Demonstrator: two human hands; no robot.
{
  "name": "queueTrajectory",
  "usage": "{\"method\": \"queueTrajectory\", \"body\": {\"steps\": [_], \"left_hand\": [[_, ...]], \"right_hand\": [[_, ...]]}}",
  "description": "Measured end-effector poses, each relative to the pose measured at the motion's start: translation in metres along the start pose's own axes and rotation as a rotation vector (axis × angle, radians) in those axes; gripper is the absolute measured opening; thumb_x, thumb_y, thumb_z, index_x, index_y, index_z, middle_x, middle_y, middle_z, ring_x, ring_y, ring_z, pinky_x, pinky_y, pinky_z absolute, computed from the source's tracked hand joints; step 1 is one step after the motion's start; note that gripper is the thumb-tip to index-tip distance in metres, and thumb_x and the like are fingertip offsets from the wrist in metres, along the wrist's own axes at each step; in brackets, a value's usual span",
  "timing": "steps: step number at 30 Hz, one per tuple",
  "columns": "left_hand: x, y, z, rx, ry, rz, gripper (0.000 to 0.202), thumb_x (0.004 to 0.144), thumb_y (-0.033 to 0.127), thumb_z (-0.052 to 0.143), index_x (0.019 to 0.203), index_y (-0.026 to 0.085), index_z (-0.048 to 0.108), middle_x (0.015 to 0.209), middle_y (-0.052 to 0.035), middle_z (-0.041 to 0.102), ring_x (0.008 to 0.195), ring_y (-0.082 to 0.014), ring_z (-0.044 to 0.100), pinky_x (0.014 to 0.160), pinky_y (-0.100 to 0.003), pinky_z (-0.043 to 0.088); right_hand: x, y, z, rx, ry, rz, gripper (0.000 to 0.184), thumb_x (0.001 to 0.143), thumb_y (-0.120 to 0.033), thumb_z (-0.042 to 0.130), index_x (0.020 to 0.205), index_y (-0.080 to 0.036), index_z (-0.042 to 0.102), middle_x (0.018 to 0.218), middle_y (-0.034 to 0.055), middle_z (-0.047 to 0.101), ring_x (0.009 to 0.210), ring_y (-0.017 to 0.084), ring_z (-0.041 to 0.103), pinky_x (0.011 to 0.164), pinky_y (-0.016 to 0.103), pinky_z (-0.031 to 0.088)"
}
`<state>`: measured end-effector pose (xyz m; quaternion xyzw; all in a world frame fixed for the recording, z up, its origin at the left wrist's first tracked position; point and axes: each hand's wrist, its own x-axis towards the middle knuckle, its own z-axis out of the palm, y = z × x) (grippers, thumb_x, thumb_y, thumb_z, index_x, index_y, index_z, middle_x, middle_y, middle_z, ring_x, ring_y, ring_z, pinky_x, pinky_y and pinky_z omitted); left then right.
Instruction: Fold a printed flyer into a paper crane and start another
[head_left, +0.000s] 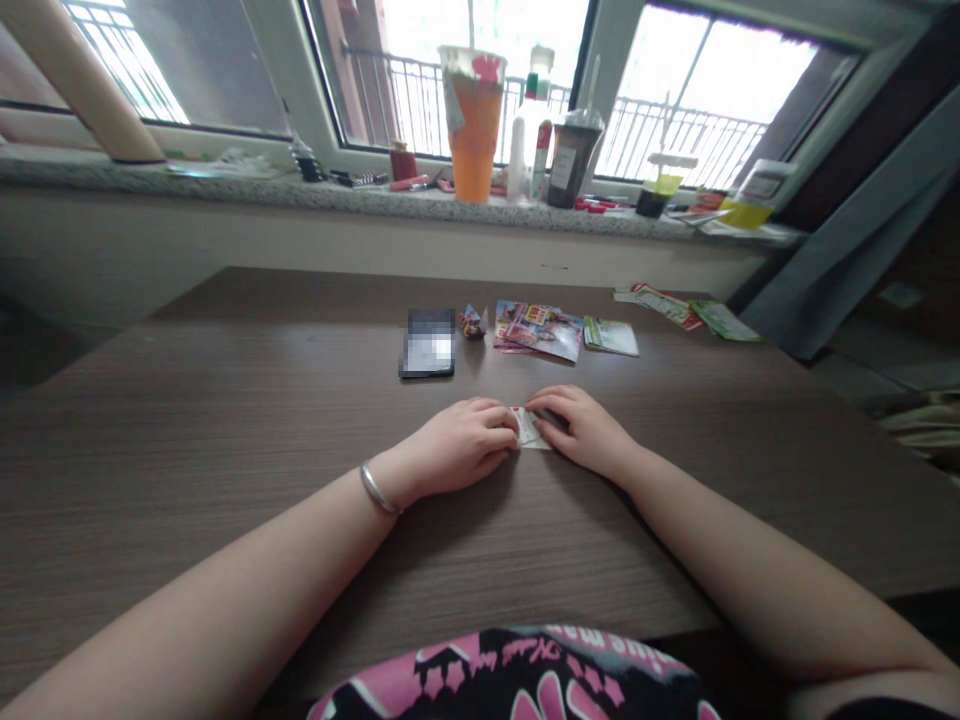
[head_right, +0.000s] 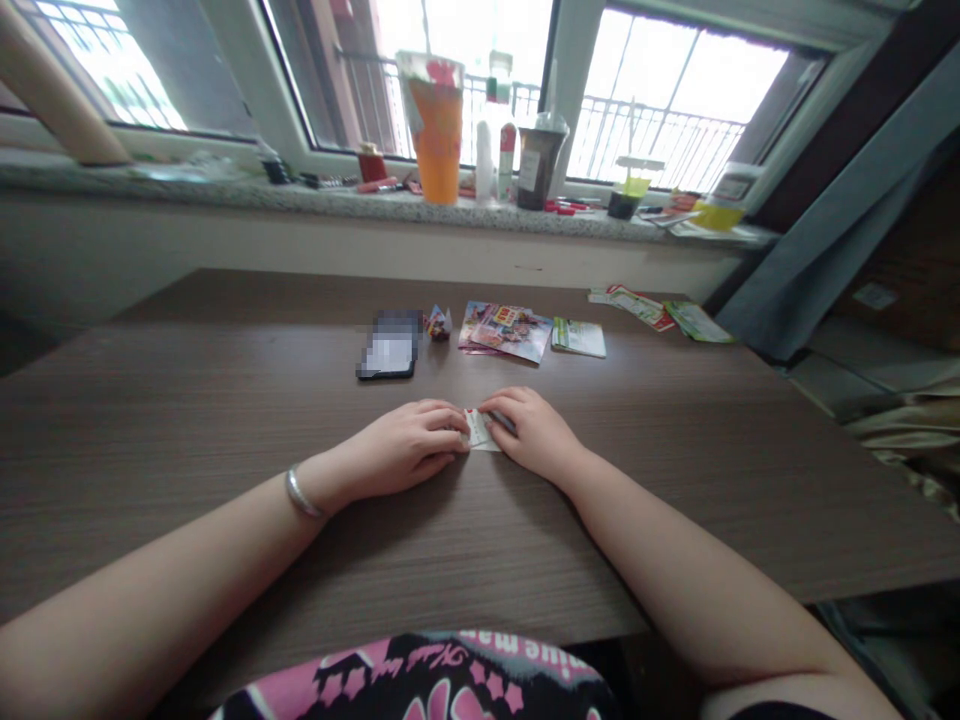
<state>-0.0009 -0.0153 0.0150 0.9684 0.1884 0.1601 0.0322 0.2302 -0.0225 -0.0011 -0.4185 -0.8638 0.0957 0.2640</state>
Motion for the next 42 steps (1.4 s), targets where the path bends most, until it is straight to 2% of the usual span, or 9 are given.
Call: {"method": "queueTrajectory", "body": {"steps": [6,11,19,23,28,33,37,42], "left_hand": [[-0.002,-0.004,0.003,0.088,0.031,-0.059,0.017,0.089,0.020,0.051,0.097,0.022,0.065,0.111,-0.0056,0.063,0.109,-0.0223,0.054,0.100,-0.041,0.041],[-0.004,-0.006,0.004,0.145,0.059,-0.140,0.017,0.091,0.023,0.048,0.093,0.020,0.064,0.106,-0.0057,0.064,0.104,-0.0216,0.057,0.101,-0.043,0.039],[0.001,-0.005,0.001,0.167,0.049,-0.258,0.017,0.090,0.024,0.048,0.083,0.017,0.062,0.088,-0.0065,0.064,0.090,-0.0209,0.058,0.087,-0.037,0.045],[0.000,-0.005,0.002,0.152,0.030,-0.339,0.016,0.089,0.031,0.053,0.091,0.019,0.062,0.090,-0.0068,0.062,0.087,-0.0219,0.057,0.081,-0.036,0.047],[-0.003,-0.004,0.006,0.067,0.047,-0.454,0.025,0.090,0.036,0.050,0.106,0.020,0.060,0.103,-0.0081,0.060,0.096,-0.0233,0.056,0.085,-0.037,0.047],[-0.004,-0.004,0.008,0.003,0.043,-0.499,0.029,0.088,0.040,0.052,0.108,0.021,0.061,0.109,-0.0088,0.056,0.101,-0.0245,0.054,0.090,-0.039,0.046],[-0.003,-0.006,0.009,-0.060,0.045,-0.526,0.030,0.086,0.040,0.054,0.107,0.021,0.062,0.107,-0.0086,0.056,0.103,-0.0254,0.052,0.093,-0.040,0.044],[-0.002,-0.009,0.014,-0.129,0.099,-0.567,0.023,0.083,0.037,0.056,0.097,0.021,0.065,0.105,-0.0076,0.057,0.105,-0.0249,0.052,0.095,-0.040,0.043]], "right_hand": [[0.000,0.000,0.001,-0.047,0.024,0.024,0.020,0.086,-0.020,0.057,0.102,-0.020,0.069,0.113,0.0098,0.066,0.107,0.023,0.058,0.097,0.041,0.045],[0.001,0.000,0.000,-0.069,0.015,-0.003,0.013,0.086,-0.018,0.056,0.090,-0.020,0.069,0.098,0.0065,0.069,0.101,0.021,0.059,0.095,0.040,0.044],[-0.001,-0.012,0.000,-0.112,-0.012,-0.076,0.012,0.087,-0.022,0.057,0.083,-0.020,0.069,0.094,0.0069,0.067,0.097,0.021,0.059,0.089,0.037,0.047],[-0.001,-0.015,-0.001,-0.123,-0.028,-0.111,0.014,0.088,-0.024,0.056,0.084,-0.021,0.069,0.094,0.0064,0.068,0.098,0.021,0.058,0.089,0.037,0.046],[0.000,-0.014,-0.001,-0.096,-0.039,-0.145,0.014,0.089,-0.024,0.056,0.087,-0.021,0.070,0.095,0.0062,0.068,0.099,0.020,0.058,0.091,0.035,0.046],[0.000,-0.014,-0.001,-0.098,-0.049,-0.089,0.012,0.088,-0.024,0.057,0.089,-0.021,0.069,0.097,0.0066,0.066,0.100,0.020,0.058,0.091,0.035,0.045],[0.000,-0.017,0.000,-0.094,-0.086,-0.029,0.013,0.088,-0.031,0.058,0.091,-0.021,0.066,0.099,0.0068,0.064,0.099,0.021,0.057,0.090,0.036,0.045],[0.000,-0.022,0.000,-0.109,-0.112,0.028,0.016,0.088,-0.034,0.058,0.093,-0.021,0.063,0.102,0.0077,0.061,0.099,0.021,0.055,0.088,0.036,0.045]]}}
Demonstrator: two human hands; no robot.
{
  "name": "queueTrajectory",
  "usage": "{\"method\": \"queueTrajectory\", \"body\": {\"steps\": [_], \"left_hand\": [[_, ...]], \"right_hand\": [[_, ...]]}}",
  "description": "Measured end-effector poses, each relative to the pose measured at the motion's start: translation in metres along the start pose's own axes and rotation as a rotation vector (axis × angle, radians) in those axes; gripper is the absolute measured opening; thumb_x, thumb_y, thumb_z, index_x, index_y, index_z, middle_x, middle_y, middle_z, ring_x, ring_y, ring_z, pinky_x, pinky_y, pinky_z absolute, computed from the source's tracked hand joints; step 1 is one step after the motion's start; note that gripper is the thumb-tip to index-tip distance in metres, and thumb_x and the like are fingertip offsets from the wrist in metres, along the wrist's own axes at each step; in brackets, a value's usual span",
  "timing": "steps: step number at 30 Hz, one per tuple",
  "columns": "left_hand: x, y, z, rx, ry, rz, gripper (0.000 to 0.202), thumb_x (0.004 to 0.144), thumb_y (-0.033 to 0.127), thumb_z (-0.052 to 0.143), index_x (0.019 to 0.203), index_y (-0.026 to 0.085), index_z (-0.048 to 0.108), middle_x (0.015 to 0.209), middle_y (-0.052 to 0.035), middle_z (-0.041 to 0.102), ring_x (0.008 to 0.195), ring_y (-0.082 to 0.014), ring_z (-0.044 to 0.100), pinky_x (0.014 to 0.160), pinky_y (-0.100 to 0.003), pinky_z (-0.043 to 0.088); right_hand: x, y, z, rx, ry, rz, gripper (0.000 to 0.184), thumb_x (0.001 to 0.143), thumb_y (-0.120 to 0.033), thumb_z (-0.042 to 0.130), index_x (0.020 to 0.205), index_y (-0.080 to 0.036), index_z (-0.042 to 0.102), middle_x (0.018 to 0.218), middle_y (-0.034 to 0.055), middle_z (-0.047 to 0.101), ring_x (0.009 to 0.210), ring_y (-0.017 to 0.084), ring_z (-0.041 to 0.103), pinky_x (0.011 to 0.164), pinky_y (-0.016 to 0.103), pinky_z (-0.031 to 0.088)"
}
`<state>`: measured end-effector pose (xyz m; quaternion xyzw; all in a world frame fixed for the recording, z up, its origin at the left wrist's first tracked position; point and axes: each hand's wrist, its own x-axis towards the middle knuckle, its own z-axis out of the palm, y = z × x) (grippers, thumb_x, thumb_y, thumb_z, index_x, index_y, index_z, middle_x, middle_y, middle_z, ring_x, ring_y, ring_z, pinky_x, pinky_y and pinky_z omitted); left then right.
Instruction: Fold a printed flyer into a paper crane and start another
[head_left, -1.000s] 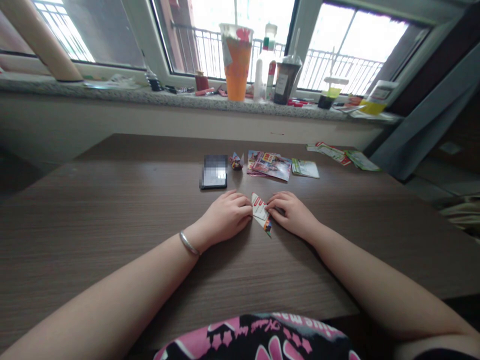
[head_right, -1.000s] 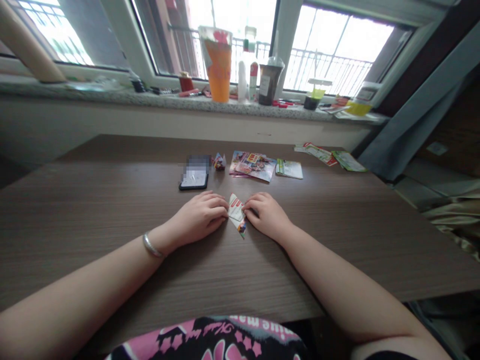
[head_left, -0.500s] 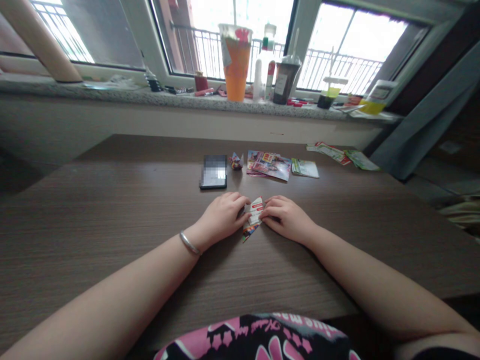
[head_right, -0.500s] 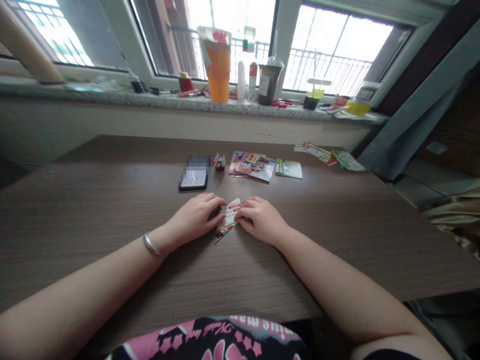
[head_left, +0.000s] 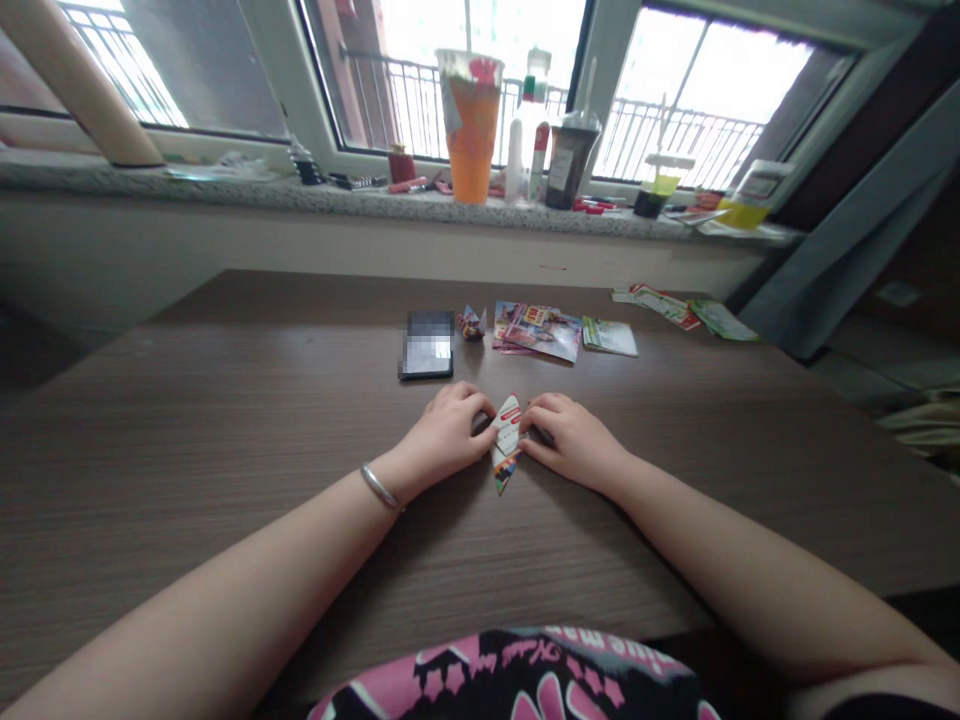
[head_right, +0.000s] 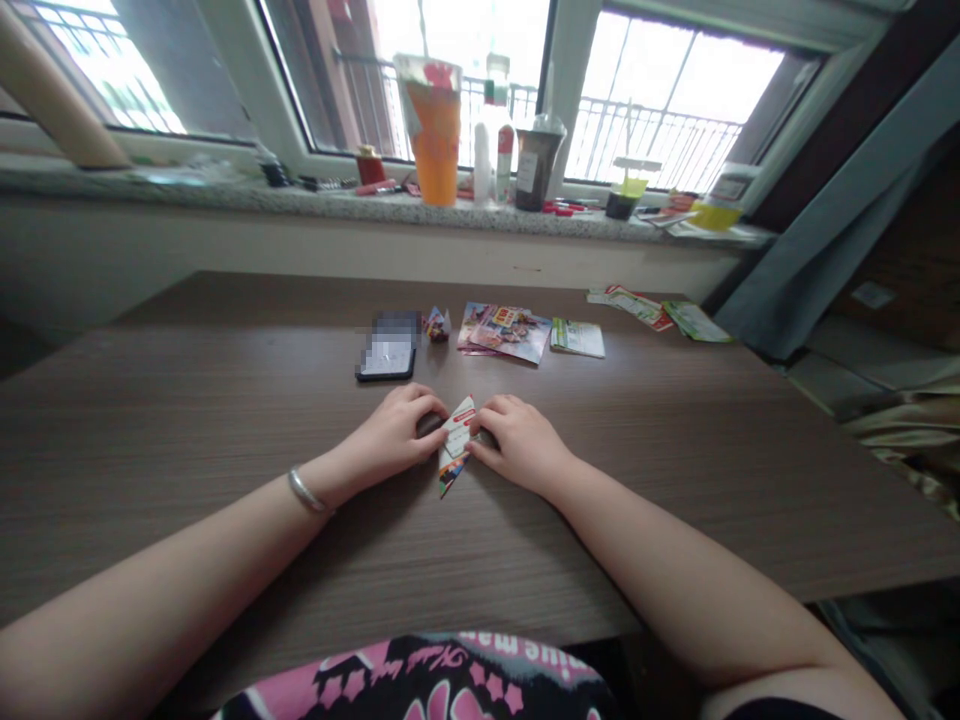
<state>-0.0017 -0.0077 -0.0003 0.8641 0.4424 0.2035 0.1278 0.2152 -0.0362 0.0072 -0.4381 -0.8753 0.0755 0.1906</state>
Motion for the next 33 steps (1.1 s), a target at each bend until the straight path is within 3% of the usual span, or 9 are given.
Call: {"method": "queueTrajectory", "body": {"steps": [9,14,18,26,33], "left_hand": [[0.001,-0.001,0.002,-0.051,0.020,0.000,0.022,0.080,0.036,0.060,0.094,0.020,0.064,0.102,-0.0078,0.058,0.103,-0.0255,0.052,0.093,-0.042,0.043],[0.001,0.000,0.000,-0.059,0.000,-0.013,0.030,0.079,0.041,0.062,0.100,0.020,0.064,0.104,-0.0087,0.058,0.106,-0.0272,0.051,0.095,-0.044,0.042],[0.002,-0.002,0.001,-0.085,0.005,-0.008,0.025,0.077,0.038,0.064,0.094,0.019,0.064,0.101,-0.0080,0.060,0.104,-0.0263,0.052,0.094,-0.042,0.042],[0.004,-0.007,0.004,-0.120,0.027,0.029,0.015,0.076,0.030,0.065,0.085,0.018,0.061,0.097,-0.0060,0.062,0.097,-0.0233,0.054,0.091,-0.039,0.044],[0.004,-0.008,0.003,-0.137,0.024,0.088,0.015,0.080,0.028,0.062,0.092,0.019,0.061,0.100,-0.0056,0.064,0.100,-0.0226,0.056,0.090,-0.038,0.044]], "right_hand": [[0.001,0.002,0.003,-0.031,0.030,0.049,0.021,0.086,-0.035,0.060,0.100,-0.020,0.060,0.103,0.0085,0.061,0.100,0.023,0.055,0.090,0.038,0.045],[0.001,0.006,0.008,-0.024,0.045,0.088,0.038,0.083,-0.038,0.063,0.116,-0.018,0.058,0.114,0.0117,0.060,0.108,0.026,0.053,0.095,0.042,0.044],[0.001,0.010,0.010,-0.020,0.047,0.095,0.045,0.083,-0.041,0.063,0.120,-0.016,0.057,0.120,0.0132,0.059,0.113,0.027,0.052,0.098,0.044,0.043],[0.003,0.013,0.009,0.068,0.109,-0.004,0.027,0.081,-0.028,0.067,0.105,-0.020,0.060,0.115,0.0097,0.062,0.109,0.024,0.054,0.096,0.042,0.045],[0.005,0.016,0.009,0.092,0.096,-0.075,0.014,0.082,-0.019,0.063,0.096,-0.020,0.062,0.105,0.0079,0.066,0.104,0.022,0.057,0.093,0.040,0.045]]}}
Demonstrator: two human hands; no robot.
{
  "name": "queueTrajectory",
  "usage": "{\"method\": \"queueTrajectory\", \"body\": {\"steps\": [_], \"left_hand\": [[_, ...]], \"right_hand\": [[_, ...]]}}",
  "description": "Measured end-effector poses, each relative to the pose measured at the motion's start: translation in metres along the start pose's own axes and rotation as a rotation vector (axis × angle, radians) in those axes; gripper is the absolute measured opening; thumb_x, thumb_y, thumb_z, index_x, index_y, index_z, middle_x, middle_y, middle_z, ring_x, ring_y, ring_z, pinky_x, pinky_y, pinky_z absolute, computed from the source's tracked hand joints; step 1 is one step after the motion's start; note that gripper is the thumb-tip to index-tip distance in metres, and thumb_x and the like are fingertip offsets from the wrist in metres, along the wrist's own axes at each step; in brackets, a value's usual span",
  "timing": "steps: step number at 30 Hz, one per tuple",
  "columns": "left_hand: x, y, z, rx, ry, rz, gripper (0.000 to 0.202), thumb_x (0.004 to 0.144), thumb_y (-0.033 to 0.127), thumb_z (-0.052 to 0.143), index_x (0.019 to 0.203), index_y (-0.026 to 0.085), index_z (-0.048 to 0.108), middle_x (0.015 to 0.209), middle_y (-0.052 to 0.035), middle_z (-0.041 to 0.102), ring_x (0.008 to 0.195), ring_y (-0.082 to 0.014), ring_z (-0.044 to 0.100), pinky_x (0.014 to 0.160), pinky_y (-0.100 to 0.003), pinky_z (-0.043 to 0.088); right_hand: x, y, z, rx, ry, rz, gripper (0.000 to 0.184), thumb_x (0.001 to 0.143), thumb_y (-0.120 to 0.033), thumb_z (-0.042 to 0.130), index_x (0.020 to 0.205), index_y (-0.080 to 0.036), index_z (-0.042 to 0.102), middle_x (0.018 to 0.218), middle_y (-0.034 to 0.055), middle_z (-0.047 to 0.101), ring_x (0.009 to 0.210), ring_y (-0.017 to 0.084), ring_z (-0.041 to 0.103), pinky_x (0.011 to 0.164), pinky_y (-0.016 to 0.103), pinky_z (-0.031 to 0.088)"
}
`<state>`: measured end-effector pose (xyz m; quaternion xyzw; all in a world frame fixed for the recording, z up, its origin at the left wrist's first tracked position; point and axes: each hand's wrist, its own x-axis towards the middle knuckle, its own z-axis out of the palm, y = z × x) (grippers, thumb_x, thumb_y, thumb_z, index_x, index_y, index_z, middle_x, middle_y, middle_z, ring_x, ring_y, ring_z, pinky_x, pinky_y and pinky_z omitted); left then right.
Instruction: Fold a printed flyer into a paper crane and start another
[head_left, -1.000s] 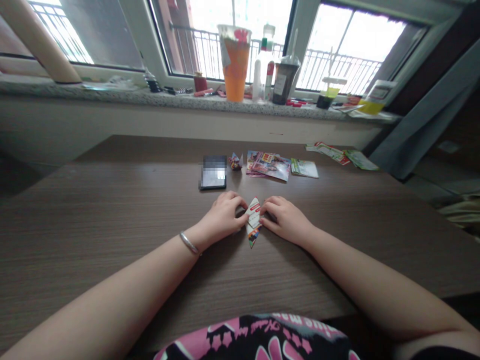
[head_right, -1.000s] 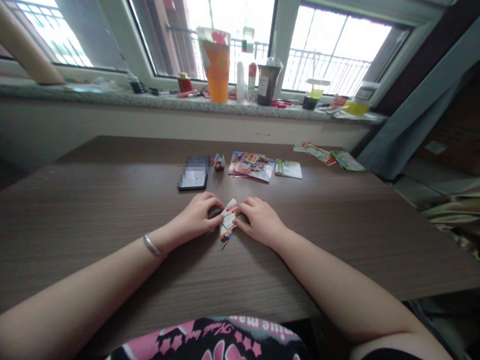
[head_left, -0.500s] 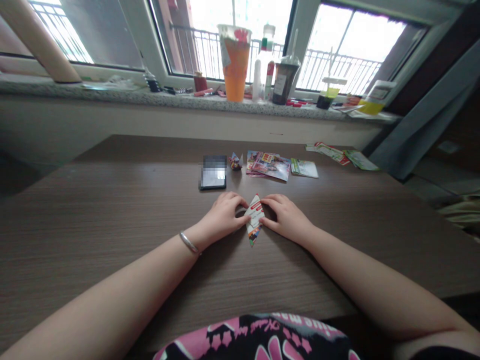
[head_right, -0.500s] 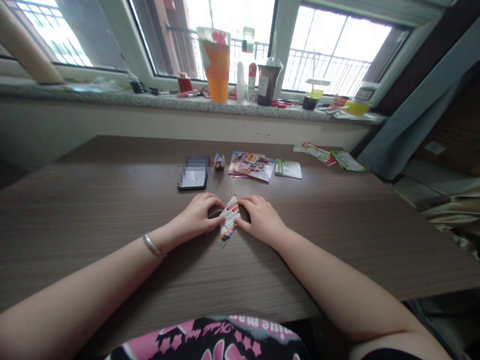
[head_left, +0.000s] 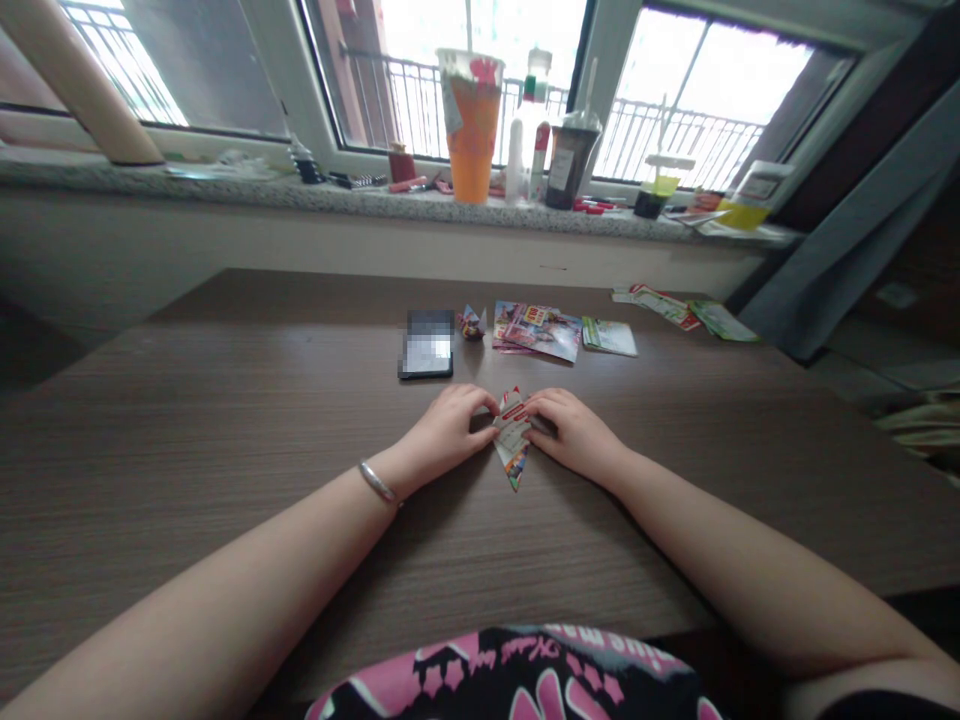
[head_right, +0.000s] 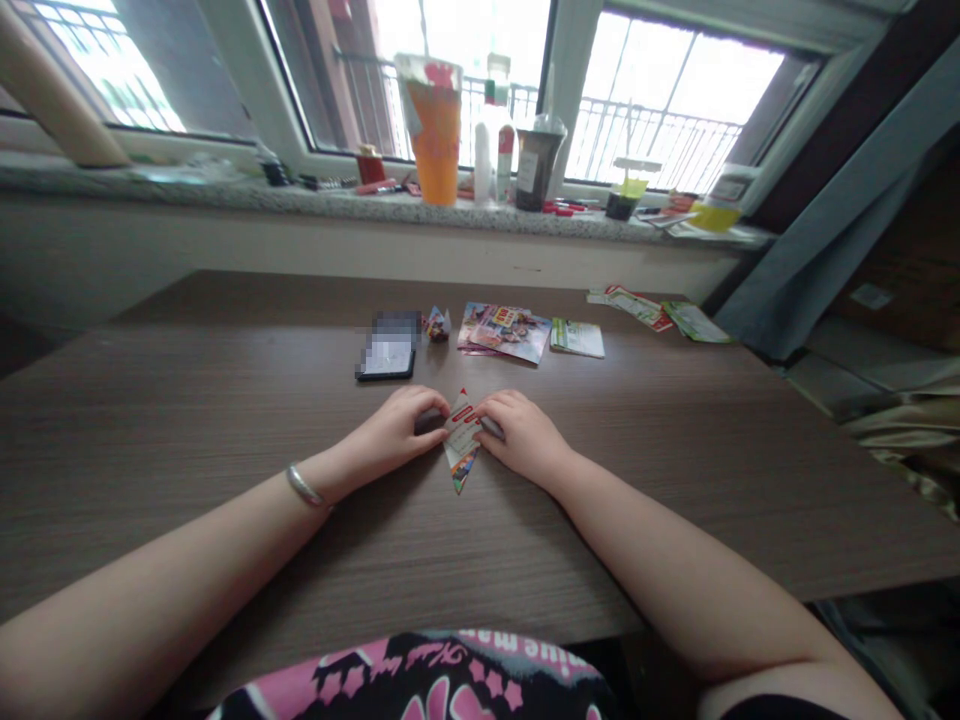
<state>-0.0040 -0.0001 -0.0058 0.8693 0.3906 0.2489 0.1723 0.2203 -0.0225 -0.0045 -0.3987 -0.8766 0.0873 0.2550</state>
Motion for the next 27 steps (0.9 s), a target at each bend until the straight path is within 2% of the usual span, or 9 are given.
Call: {"method": "queueTrajectory", "body": {"steps": [5,9,22,27], "left_hand": [[0.0017,-0.0030,0.0013,-0.008,-0.018,0.141,0.008,0.084,0.024,0.060,0.089,0.020,0.064,0.101,-0.0044,0.067,0.100,-0.0196,0.057,0.094,-0.036,0.043],[0.0022,-0.0028,0.0008,-0.006,-0.031,0.223,0.013,0.087,0.020,0.056,0.094,0.022,0.068,0.102,-0.0042,0.068,0.100,-0.0180,0.060,0.094,-0.035,0.043],[0.0012,-0.0085,-0.0014,0.027,-0.074,0.309,0.020,0.089,0.021,0.054,0.098,0.026,0.072,0.099,-0.0039,0.069,0.095,-0.0164,0.062,0.090,-0.032,0.046],[0.0007,-0.0038,-0.0041,0.117,-0.093,0.331,0.023,0.090,0.019,0.052,0.098,0.027,0.072,0.099,-0.0039,0.069,0.095,-0.0167,0.061,0.089,-0.032,0.046]], "right_hand": [[-0.0004,0.0009,-0.0005,0.031,-0.021,0.000,0.013,0.086,-0.018,0.059,0.097,-0.020,0.065,0.103,0.0072,0.068,0.099,0.021,0.059,0.090,0.037,0.047],[-0.0014,0.0005,-0.0021,0.055,-0.040,-0.026,0.014,0.087,-0.017,0.057,0.097,-0.021,0.067,0.104,0.0072,0.068,0.099,0.020,0.060,0.090,0.036,0.047],[-0.0026,-0.0003,-0.0054,0.044,-0.076,-0.069,0.020,0.085,-0.011,0.056,0.095,-0.023,0.069,0.102,0.0049,0.069,0.099,0.019,0.060,0.091,0.036,0.047],[-0.0030,-0.0029,-0.0080,-0.012,-0.099,-0.081,0.022,0.087,-0.011,0.054,0.095,-0.023,0.070,0.103,0.0041,0.069,0.099,0.019,0.060,0.090,0.035,0.046]]}}
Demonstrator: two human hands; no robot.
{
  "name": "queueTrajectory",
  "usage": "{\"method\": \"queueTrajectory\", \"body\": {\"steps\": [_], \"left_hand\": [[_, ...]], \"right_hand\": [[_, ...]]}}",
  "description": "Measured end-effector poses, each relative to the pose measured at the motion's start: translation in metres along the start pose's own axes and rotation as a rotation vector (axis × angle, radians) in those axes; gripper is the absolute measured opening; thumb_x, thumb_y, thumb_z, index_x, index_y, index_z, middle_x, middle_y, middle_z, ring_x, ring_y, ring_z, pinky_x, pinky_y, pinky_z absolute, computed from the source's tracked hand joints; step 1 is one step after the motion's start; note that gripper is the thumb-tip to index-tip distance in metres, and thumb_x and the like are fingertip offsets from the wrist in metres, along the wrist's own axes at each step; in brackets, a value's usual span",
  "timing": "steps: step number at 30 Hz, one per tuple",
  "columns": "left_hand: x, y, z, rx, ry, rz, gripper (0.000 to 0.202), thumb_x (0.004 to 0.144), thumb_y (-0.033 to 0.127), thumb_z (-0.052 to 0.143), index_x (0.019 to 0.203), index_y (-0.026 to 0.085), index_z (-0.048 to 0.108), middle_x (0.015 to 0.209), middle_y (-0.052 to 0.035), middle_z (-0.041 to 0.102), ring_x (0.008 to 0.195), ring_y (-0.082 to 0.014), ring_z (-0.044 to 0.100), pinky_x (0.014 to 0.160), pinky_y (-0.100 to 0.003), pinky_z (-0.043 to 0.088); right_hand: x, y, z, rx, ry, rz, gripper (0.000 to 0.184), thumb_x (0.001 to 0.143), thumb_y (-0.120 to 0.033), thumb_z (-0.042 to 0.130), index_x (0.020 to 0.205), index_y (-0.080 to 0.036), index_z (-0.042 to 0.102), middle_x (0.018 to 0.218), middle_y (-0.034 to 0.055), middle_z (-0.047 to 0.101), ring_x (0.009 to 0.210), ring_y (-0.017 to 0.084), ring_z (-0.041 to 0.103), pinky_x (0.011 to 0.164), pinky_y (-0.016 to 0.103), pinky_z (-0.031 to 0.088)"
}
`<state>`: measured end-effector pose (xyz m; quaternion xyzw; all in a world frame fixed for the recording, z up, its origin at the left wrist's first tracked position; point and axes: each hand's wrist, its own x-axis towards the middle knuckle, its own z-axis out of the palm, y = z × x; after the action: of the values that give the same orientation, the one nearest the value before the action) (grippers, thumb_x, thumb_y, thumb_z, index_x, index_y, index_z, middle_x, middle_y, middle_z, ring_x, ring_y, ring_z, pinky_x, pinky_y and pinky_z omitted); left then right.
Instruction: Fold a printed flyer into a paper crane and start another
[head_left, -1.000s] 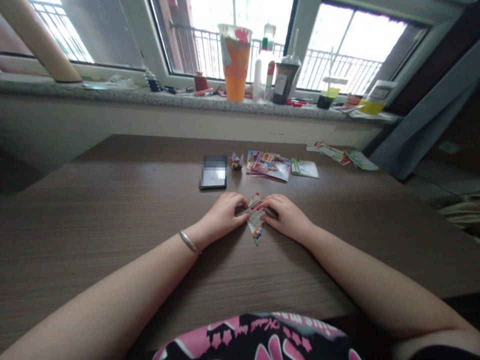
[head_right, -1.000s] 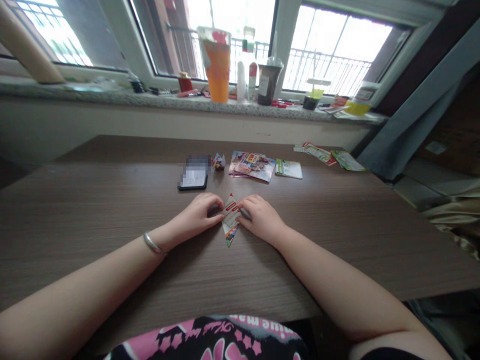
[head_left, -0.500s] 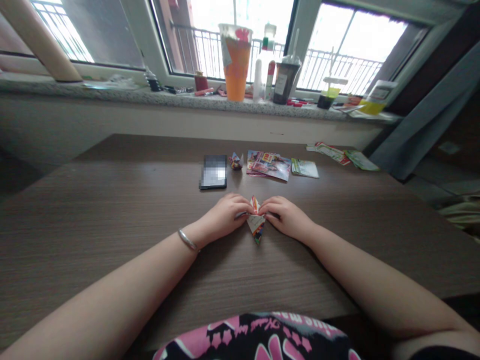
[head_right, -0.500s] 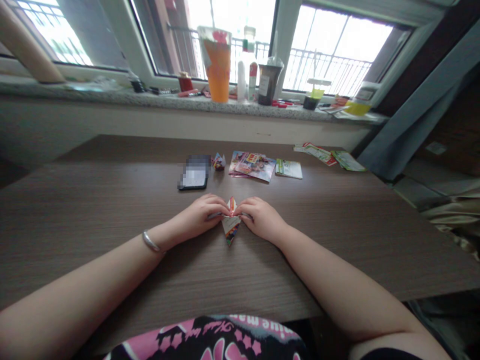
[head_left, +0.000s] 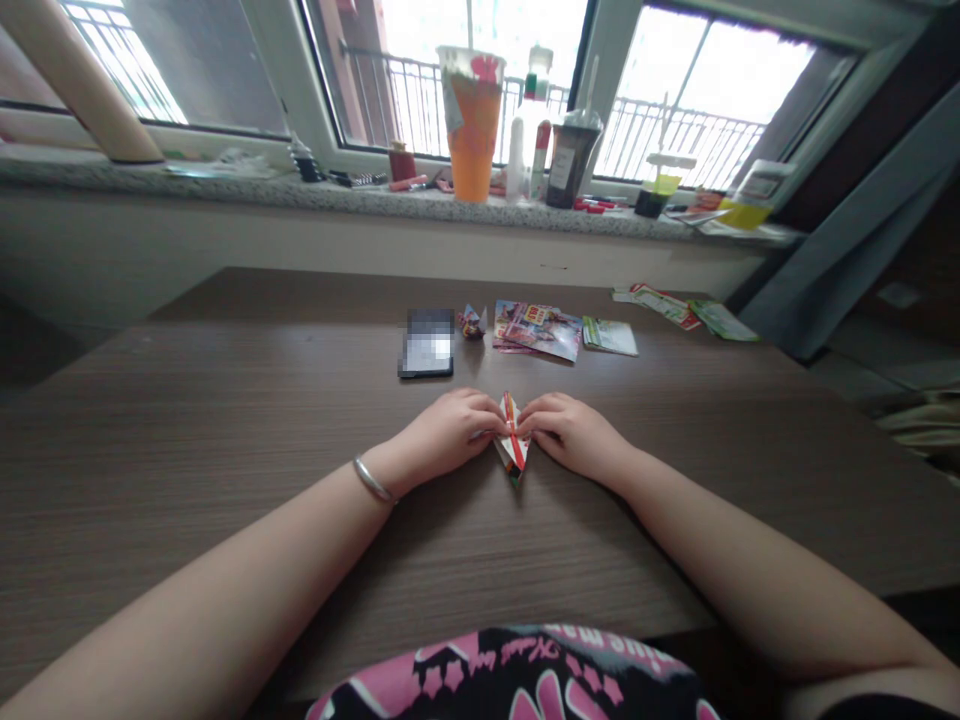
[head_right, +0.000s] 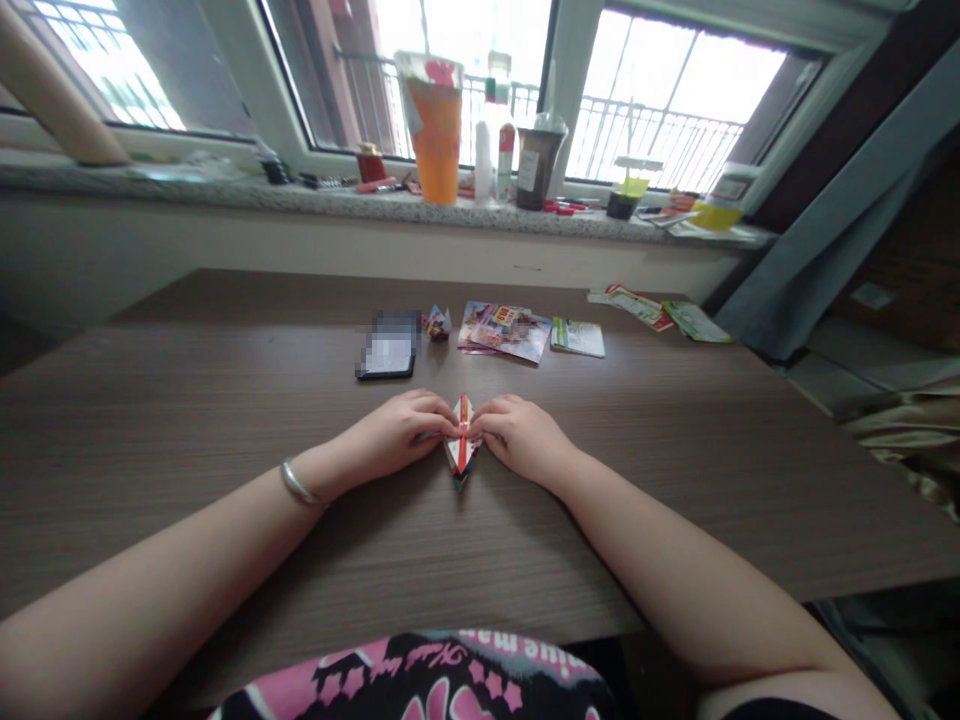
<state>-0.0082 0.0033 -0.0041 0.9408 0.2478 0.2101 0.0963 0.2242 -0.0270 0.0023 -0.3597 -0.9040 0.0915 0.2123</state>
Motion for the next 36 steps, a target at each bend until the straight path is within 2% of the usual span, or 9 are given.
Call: {"method": "queueTrajectory", "body": {"steps": [18,28,33,36], "left_hand": [[0.003,0.016,-0.014,0.327,-0.114,0.070,0.027,0.087,0.015,0.054,0.104,0.029,0.070,0.101,-0.0028,0.068,0.091,-0.0193,0.059,0.090,-0.037,0.043],[0.003,0.015,-0.023,0.334,-0.158,0.047,0.019,0.086,0.015,0.058,0.089,0.027,0.073,0.094,-0.0004,0.071,0.087,-0.0178,0.063,0.091,-0.039,0.042],[0.003,0.013,-0.026,0.303,-0.175,0.044,0.021,0.085,0.014,0.058,0.091,0.026,0.074,0.104,-0.0010,0.070,0.092,-0.0192,0.063,0.083,-0.033,0.047],[0.002,0.014,-0.026,0.285,-0.184,0.027,0.024,0.083,0.011,0.057,0.091,0.025,0.074,0.103,-0.0012,0.071,0.092,-0.0192,0.063,0.084,-0.033,0.048]], "right_hand": [[-0.002,-0.009,-0.006,-0.178,-0.039,0.020,0.022,0.087,-0.016,0.055,0.094,-0.026,0.073,0.104,0.0012,0.070,0.094,0.018,0.062,0.084,0.032,0.047],[-0.005,-0.008,-0.006,-0.236,-0.038,0.053,0.021,0.088,-0.021,0.055,0.093,-0.027,0.074,0.102,0.0009,0.072,0.091,0.018,0.063,0.080,0.030,0.048],[-0.007,-0.008,-0.008,-0.251,-0.048,0.078,0.022,0.088,-0.021,0.055,0.092,-0.027,0.075,0.102,-0.0003,0.072,0.090,0.018,0.064,0.079,0.030,0.049],[-0.008,-0.009,-0.009,-0.256,-0.054,0.098,0.021,0.087,-0.020,0.055,0.091,-0.027,0.075,0.102,-0.0007,0.072,0.090,0.017,0.065,0.078,0.030,0.049]]}}
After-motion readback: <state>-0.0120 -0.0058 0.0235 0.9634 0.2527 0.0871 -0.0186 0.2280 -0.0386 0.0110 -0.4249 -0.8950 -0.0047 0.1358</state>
